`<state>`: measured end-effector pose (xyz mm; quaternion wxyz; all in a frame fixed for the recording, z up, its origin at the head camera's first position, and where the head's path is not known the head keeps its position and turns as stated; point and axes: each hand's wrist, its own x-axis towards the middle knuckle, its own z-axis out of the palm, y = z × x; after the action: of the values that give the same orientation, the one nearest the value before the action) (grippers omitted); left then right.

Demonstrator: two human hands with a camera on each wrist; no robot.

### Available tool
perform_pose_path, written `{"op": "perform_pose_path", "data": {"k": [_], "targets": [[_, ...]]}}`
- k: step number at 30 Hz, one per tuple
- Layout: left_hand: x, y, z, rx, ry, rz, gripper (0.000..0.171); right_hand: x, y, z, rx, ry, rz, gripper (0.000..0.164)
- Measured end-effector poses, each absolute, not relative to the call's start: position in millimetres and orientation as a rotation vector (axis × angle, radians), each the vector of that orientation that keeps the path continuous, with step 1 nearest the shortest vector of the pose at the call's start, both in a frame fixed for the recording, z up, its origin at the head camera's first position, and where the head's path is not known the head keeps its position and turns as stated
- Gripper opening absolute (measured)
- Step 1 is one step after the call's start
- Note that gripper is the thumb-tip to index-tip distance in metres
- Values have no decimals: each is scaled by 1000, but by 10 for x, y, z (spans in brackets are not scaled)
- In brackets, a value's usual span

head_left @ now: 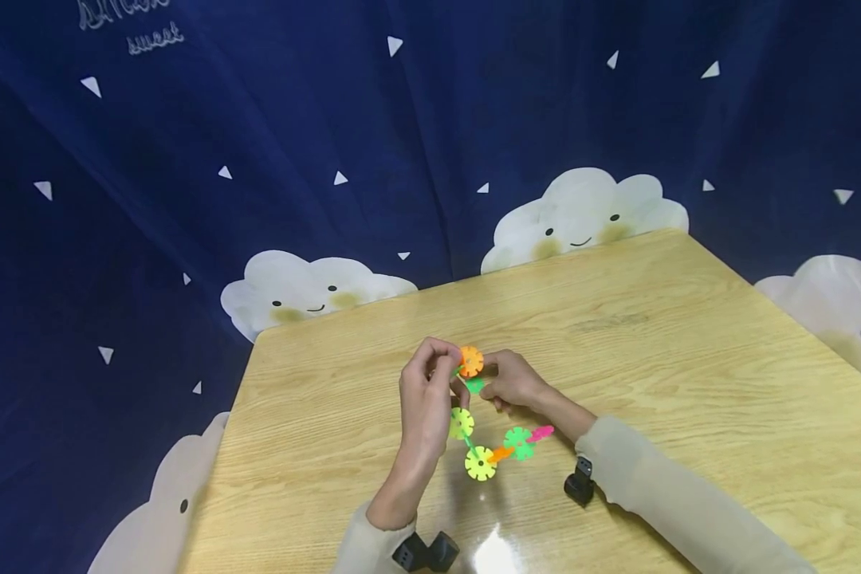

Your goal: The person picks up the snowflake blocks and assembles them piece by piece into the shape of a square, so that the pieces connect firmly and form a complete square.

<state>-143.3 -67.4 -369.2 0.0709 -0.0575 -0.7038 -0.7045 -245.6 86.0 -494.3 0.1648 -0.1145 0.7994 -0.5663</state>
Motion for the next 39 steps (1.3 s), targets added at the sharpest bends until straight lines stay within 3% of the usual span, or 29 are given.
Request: {"op": "perform_pose_path", "data": {"k": [15, 39], "targets": [[-1427, -661, -3683, -177, -2123, -2109, 16, -2451, 891, -4913, -369, 2316, -1543, 57], [-1427, -638, -3689, -187, -2130, -2095, 16, -2362, 1145, -4843, -539, 2070, -1563, 9]]}}
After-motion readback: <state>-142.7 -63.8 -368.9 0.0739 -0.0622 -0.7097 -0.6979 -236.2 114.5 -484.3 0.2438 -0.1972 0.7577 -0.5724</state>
